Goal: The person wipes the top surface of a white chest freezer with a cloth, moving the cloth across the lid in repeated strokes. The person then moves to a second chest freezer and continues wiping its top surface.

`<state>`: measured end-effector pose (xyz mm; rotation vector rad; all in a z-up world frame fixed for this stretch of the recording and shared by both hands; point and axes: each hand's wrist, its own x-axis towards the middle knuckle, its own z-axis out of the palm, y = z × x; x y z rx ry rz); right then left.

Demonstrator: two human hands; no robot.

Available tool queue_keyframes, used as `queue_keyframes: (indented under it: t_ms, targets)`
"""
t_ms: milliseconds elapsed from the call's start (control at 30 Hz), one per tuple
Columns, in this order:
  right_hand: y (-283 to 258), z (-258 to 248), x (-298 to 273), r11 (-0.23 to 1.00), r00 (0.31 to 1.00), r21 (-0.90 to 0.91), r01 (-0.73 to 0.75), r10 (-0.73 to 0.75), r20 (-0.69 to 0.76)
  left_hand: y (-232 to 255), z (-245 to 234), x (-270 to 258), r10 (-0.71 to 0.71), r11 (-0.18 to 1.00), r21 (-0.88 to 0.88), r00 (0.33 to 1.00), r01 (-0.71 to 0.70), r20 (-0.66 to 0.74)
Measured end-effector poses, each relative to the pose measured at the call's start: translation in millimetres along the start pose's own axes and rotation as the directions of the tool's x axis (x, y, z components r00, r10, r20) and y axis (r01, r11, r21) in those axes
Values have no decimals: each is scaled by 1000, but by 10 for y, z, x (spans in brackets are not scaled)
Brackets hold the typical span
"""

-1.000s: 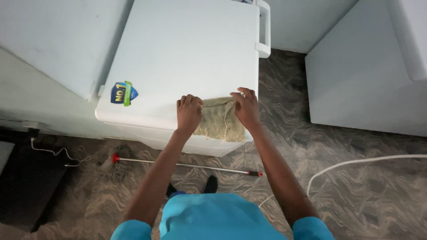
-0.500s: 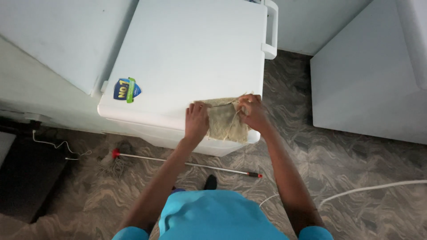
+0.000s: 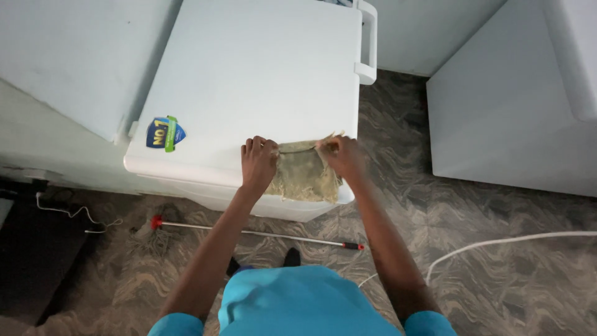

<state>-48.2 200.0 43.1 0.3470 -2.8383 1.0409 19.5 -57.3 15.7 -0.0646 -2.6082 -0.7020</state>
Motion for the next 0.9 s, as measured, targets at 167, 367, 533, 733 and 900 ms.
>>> queue_keyframes:
  t_ms: [167, 367, 533, 733, 900]
  targets:
    - [192, 39, 131, 980, 983, -119, -160, 170, 75, -47, -8, 20, -21, 999, 40, 1000, 21, 14]
    - [633, -150, 159, 877, 882, -155, -455, 468, 60, -267, 139, 42, -69, 996, 63, 997, 68, 28]
    - [620, -44, 195, 988, 989, -57, -141, 138, -62, -166, 60, 234, -83, 997, 2, 997, 83, -4]
    - [-151, -101, 174, 957, 967, -154, 246, -231, 107, -65, -24, 442, -94, 995, -46, 996, 94, 1]
    - [222, 103, 414, 952, 950, -236, 196, -125, 285, -142, -73, 465, -41, 990, -134, 999, 42, 9]
